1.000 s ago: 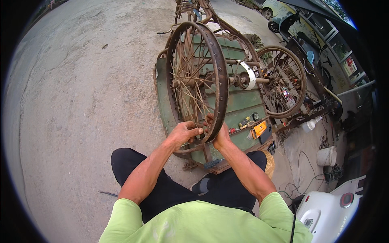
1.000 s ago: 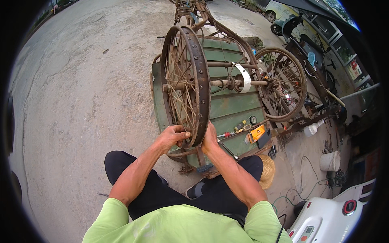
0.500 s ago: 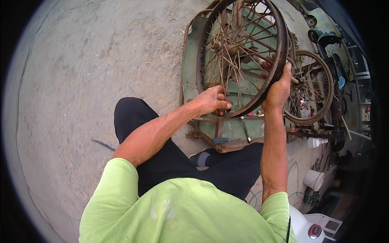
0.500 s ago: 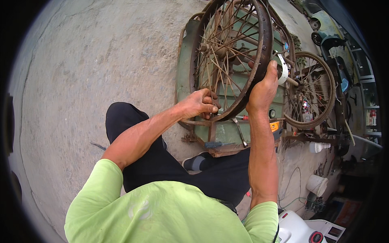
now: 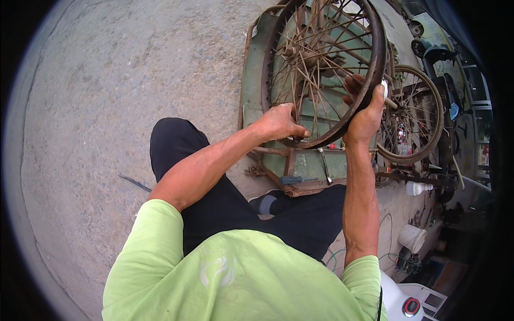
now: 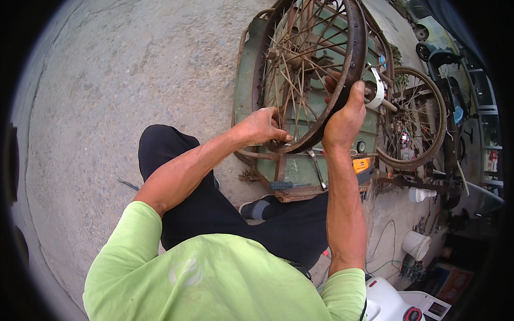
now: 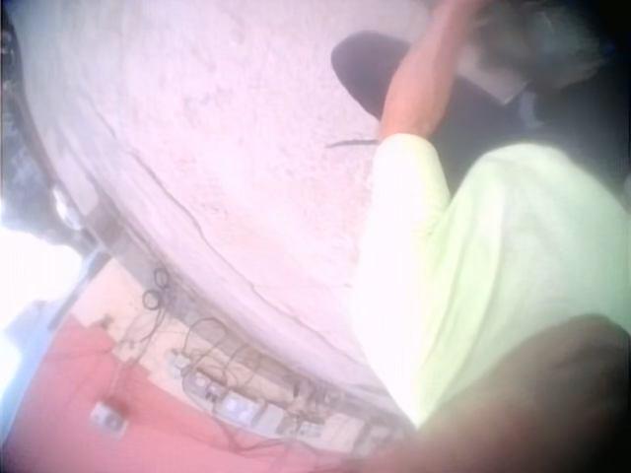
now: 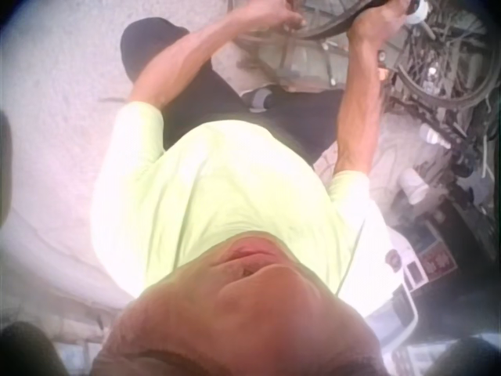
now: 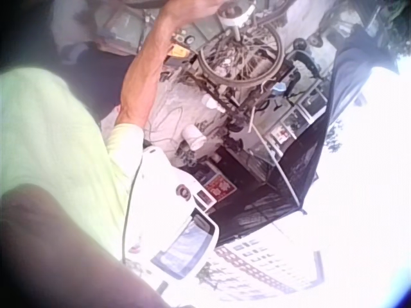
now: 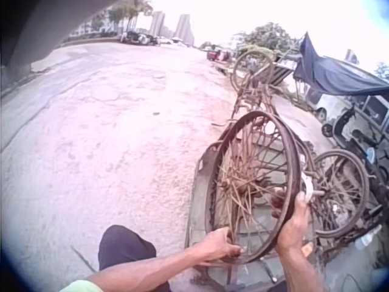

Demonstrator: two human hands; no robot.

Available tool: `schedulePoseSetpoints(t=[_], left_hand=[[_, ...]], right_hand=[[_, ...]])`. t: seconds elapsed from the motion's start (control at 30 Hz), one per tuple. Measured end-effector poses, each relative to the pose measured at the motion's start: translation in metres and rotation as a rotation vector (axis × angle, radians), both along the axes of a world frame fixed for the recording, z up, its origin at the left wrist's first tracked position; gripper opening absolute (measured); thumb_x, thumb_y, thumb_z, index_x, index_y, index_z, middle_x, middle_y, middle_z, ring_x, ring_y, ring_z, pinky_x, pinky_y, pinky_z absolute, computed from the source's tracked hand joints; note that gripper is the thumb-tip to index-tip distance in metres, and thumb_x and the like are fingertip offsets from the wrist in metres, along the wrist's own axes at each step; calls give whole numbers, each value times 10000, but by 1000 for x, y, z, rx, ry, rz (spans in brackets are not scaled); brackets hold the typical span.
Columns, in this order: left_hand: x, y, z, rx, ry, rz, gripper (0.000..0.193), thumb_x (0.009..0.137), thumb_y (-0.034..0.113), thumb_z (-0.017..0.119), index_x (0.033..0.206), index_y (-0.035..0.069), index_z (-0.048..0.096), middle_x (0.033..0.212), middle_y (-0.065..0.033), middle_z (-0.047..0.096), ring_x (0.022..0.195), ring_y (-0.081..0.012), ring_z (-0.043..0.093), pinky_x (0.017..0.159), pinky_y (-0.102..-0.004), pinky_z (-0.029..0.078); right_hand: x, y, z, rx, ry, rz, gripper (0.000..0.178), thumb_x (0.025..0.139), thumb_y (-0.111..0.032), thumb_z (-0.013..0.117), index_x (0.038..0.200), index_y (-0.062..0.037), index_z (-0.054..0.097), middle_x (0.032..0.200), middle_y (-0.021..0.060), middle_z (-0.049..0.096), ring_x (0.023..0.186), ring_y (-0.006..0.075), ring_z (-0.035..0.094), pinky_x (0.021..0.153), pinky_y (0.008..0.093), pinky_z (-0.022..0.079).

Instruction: The person sits on the ground and uses a wrench to tighten the spokes of a bicycle wheel. They rotate the wheel and adjust multiple spokes in sequence.

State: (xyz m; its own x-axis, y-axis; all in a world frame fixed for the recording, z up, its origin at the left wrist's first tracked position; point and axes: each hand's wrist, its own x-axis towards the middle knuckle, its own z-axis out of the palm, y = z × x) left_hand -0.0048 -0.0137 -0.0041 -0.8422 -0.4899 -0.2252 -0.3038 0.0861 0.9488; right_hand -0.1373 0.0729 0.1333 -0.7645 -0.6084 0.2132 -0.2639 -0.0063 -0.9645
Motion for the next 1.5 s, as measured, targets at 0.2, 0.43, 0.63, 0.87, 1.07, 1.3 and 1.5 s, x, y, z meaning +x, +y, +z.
schedulePoseSetpoints(t=[0.2, 0.43, 0.63, 0.87, 1.07, 1.3, 1.5], left_hand=[[-7, 4, -3, -79, -82, 35, 756, 709, 468, 947, 1116, -77, 617, 1097, -284, 725, 1086, -391, 706, 935, -468, 546], [-1, 14, 0, -99, -26, 78, 692, 780, 415, 911, 1167, -73, 610, 1077, -257, 725, 1027, -373, 714, 883, -455, 563], [13, 1, -5, 411, 103, -95, 327, 1003, 180, 702, 1197, -79, 657, 1015, -135, 733, 824, -178, 718, 674, -313, 579], [16, 19, -4, 385, 156, 38, 273, 1012, 118, 632, 1201, -75, 674, 942, -115, 727, 732, -148, 687, 639, -311, 560], [12, 34, -10, 75, 229, 217, 316, 871, 156, 644, 1075, -76, 712, 1023, -273, 736, 965, -381, 728, 897, -452, 560], [11, 32, -7, 33, 172, 186, 319, 856, 158, 645, 1080, -66, 686, 996, -282, 732, 971, -419, 715, 896, -476, 547], [12, 35, -1, 43, 212, 234, 288, 859, 137, 649, 1058, -70, 669, 904, -224, 717, 852, -345, 700, 795, -449, 548]], right_hand=[[8, 5, -10, -12, 40, -38, 646, 1108, -535, 300, 1292, -17, 640, 1211, 130, 718, 1134, 217, 689, 905, 372, 498], [5, 5, -6, 20, 39, -20, 658, 1108, -532, 299, 1273, -3, 655, 1191, 130, 727, 1122, 228, 694, 904, 379, 496], [-9, -7, 12, 61, 40, -4, 669, 1103, -540, 315, 1209, 0, 696, 1115, 132, 755, 1070, 238, 711, 860, 374, 520], [-11, -13, 23, 80, -4, 16, 678, 1094, -559, 349, 1217, 10, 696, 1127, 136, 755, 1059, 241, 711, 860, 369, 526], [-9, -11, 22, 82, 4, 10, 670, 1101, -544, 347, 1229, 17, 689, 1132, 146, 749, 1072, 242, 710, 867, 366, 527], [-11, -17, 26, 108, 53, 26, 632, 1103, -530, 349, 1172, -8, 699, 1064, 101, 758, 1027, 198, 708, 845, 350, 485], [-17, -21, 31, 142, 35, 36, 645, 1103, -544, 362, 1220, -8, 699, 1115, 137, 762, 1062, 228, 712, 876, 353, 514]])
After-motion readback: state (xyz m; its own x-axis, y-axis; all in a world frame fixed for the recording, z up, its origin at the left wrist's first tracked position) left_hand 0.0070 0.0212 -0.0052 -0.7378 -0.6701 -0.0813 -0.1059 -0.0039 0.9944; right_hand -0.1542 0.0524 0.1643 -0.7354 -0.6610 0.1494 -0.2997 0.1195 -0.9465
